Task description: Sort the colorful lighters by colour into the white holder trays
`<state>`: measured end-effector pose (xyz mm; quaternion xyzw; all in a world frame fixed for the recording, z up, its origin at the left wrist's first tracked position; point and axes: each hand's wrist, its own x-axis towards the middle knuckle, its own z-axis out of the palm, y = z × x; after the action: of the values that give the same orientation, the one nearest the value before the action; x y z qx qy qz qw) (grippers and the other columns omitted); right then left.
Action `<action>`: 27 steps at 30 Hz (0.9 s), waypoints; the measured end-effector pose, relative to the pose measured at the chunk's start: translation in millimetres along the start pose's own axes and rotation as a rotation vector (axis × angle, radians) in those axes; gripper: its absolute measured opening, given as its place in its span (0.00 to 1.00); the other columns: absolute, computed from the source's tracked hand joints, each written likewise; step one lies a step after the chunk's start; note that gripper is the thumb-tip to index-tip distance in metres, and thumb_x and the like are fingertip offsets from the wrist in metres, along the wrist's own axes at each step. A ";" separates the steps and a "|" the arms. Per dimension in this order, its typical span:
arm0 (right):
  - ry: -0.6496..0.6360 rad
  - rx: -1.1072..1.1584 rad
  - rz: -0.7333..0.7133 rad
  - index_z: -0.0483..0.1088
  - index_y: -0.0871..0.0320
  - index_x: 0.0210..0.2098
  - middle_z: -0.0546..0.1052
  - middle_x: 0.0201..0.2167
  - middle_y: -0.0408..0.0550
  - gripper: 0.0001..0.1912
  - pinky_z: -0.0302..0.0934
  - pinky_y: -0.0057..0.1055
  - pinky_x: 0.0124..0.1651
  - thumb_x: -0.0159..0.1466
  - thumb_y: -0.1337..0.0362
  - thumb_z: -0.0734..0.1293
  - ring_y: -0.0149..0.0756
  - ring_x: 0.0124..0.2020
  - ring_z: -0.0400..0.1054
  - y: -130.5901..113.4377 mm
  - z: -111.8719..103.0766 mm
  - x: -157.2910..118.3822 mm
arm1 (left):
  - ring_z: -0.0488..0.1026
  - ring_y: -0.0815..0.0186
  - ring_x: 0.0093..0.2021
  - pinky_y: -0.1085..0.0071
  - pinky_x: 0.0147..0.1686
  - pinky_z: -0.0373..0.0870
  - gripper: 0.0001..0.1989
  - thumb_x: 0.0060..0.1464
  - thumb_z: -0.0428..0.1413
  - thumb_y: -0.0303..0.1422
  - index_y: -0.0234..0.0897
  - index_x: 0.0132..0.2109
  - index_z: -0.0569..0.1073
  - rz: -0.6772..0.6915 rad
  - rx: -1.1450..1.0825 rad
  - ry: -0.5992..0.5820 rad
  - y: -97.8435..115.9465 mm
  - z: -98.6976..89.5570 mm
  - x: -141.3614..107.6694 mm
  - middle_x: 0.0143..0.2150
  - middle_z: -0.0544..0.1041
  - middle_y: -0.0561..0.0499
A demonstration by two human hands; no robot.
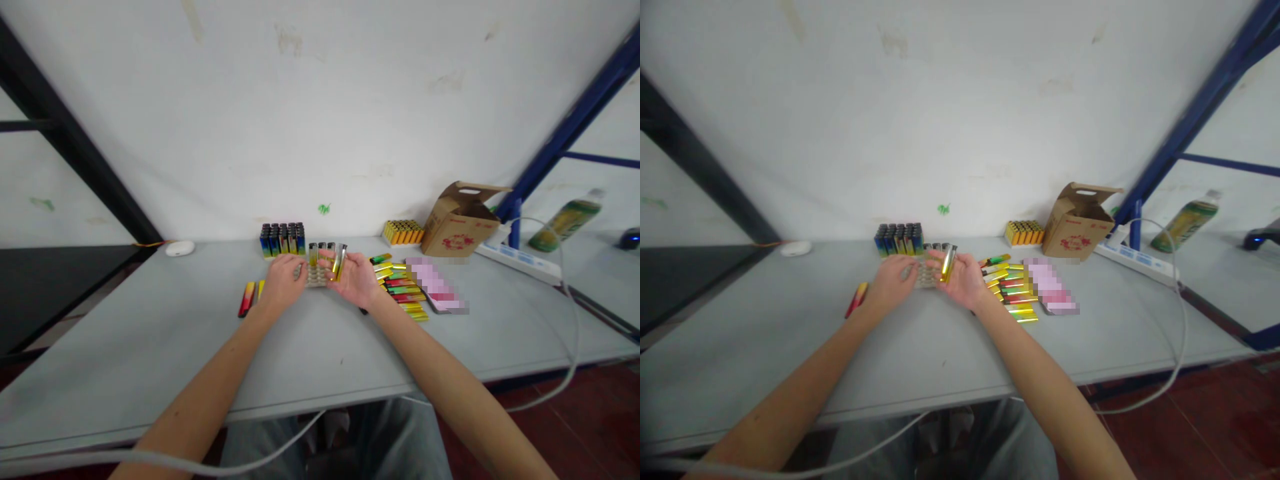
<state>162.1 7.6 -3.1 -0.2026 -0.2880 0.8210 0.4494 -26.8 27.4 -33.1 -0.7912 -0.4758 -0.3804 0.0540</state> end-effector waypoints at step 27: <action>0.310 -0.695 -0.513 0.71 0.58 0.30 0.72 0.28 0.41 0.13 0.59 0.26 0.38 0.50 0.58 0.74 0.30 0.32 0.65 0.5 -12.9 9.6 | 0.75 0.60 0.39 0.63 0.43 0.70 0.10 0.59 0.49 0.32 0.36 0.38 0.75 -0.019 -0.116 -0.069 6.4 -1.6 -2.2 0.37 0.79 0.46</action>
<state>164.5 19.3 -13.9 -0.3838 -0.5166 0.4980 0.5813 -23.1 21.7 -31.6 -0.8011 -0.4619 -0.3804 -0.0120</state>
